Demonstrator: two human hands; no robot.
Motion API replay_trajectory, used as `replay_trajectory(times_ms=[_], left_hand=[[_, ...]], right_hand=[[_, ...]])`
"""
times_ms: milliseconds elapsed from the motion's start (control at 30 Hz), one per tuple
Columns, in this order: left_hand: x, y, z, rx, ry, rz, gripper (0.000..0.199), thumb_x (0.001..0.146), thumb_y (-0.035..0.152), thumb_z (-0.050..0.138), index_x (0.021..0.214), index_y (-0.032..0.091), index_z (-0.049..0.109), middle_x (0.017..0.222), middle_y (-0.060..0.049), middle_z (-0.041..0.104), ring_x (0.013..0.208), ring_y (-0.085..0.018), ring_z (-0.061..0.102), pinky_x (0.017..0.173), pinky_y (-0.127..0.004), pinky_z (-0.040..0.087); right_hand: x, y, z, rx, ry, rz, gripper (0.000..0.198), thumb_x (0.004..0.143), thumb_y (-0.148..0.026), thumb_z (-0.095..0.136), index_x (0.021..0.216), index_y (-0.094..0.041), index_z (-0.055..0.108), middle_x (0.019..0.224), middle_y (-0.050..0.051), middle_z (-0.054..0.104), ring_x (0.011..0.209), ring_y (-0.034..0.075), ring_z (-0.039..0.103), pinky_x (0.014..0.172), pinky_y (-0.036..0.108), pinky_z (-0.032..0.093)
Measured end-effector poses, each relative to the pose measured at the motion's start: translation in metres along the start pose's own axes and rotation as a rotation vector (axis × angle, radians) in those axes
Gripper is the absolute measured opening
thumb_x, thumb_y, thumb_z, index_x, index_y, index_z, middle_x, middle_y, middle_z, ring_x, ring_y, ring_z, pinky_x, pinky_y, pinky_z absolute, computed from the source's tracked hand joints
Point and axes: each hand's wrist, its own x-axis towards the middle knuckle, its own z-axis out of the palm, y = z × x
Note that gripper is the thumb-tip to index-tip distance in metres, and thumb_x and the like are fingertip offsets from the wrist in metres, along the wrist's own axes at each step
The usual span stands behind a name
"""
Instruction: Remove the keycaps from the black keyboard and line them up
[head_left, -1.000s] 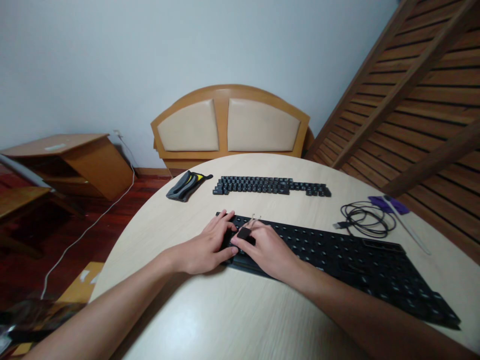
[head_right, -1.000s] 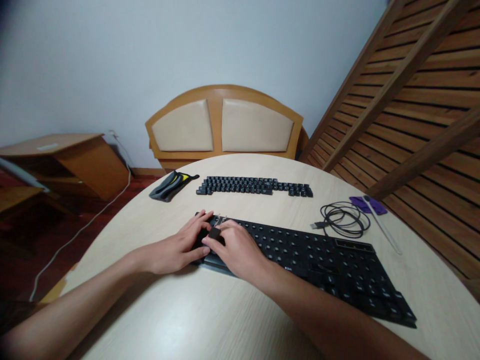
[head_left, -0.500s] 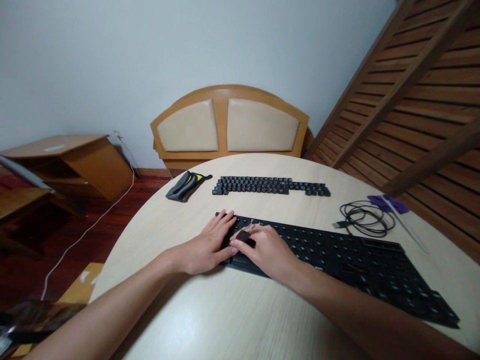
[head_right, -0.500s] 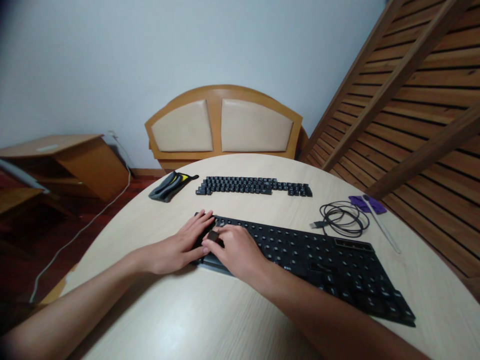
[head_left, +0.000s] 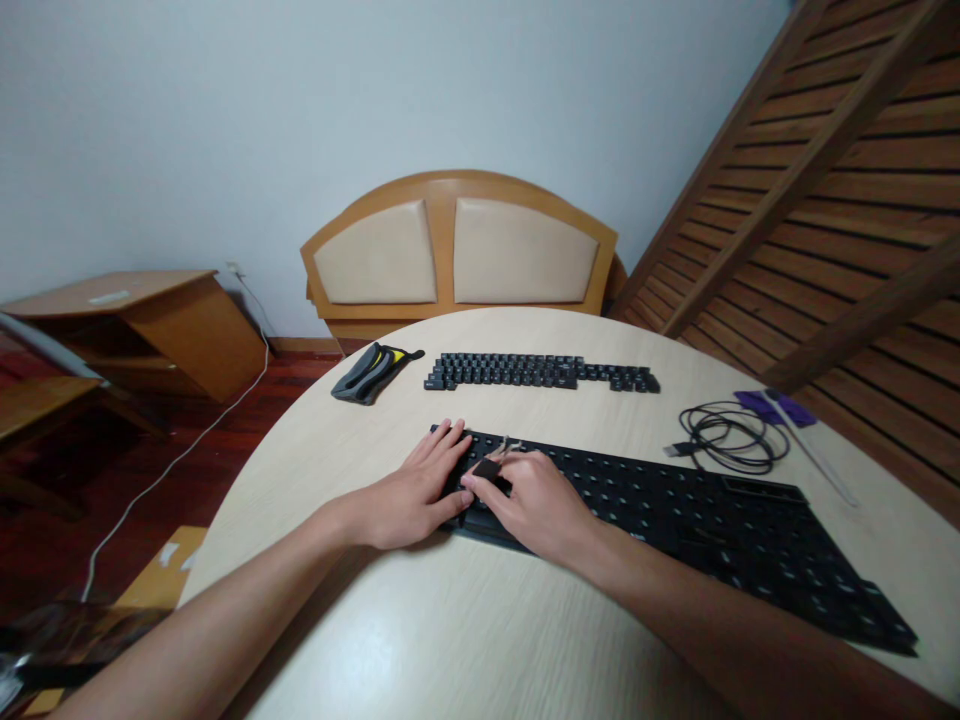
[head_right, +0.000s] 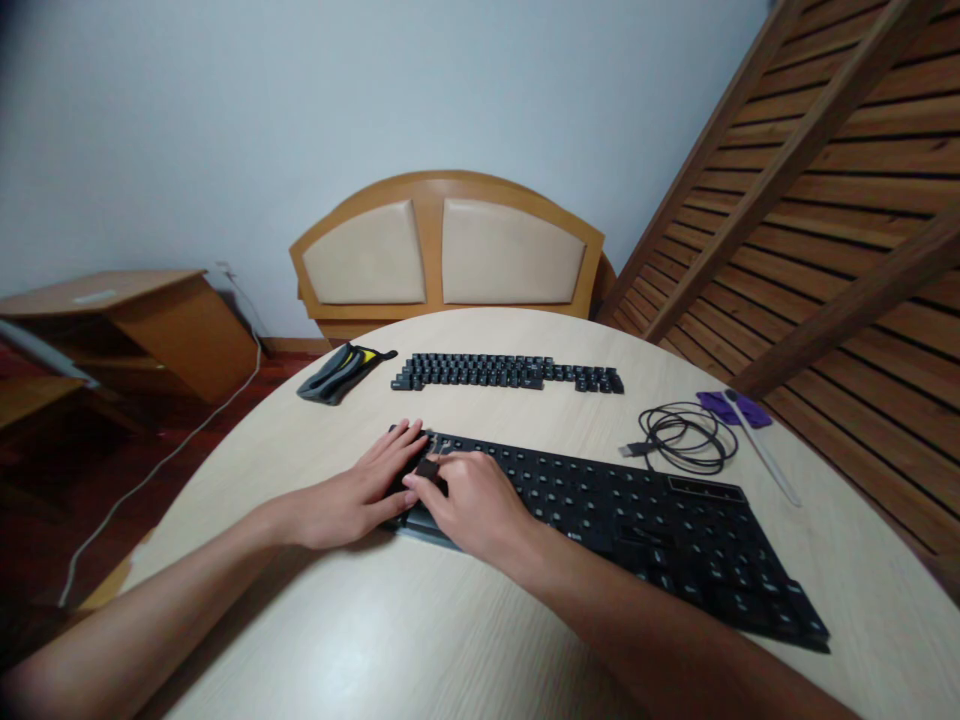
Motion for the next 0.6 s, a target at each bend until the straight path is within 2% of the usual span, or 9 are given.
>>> replay_trajectory(times_ms=[333, 600], left_hand=[[0.0004, 0.0004, -0.0003, 0.005, -0.025, -0.022, 0.074, 0.099, 0.056, 0.036, 0.156, 0.018, 0.010, 0.163, -0.009, -0.005, 0.149, -0.027, -0.012, 0.122, -0.050, 0.004], [0.0005, -0.0027, 0.0004, 0.020, -0.011, 0.006, 0.072, 0.099, 0.056, 0.036, 0.156, 0.019, 0.010, 0.163, -0.009, -0.006, 0.148, -0.028, -0.012, 0.122, -0.049, 0.003]], right_hand=[[0.0023, -0.0007, -0.0048, 0.068, -0.042, 0.098, 0.032, 0.096, -0.033, 0.053, 0.076, -0.019, 0.073, 0.076, 0.003, 0.075, 0.062, 0.015, 0.062, 0.059, 0.026, 0.039], [0.0031, -0.0017, -0.0046, 0.120, -0.042, 0.149, 0.031, 0.095, -0.032, 0.053, 0.078, -0.018, 0.075, 0.080, 0.005, 0.077, 0.064, 0.017, 0.065, 0.059, 0.026, 0.041]])
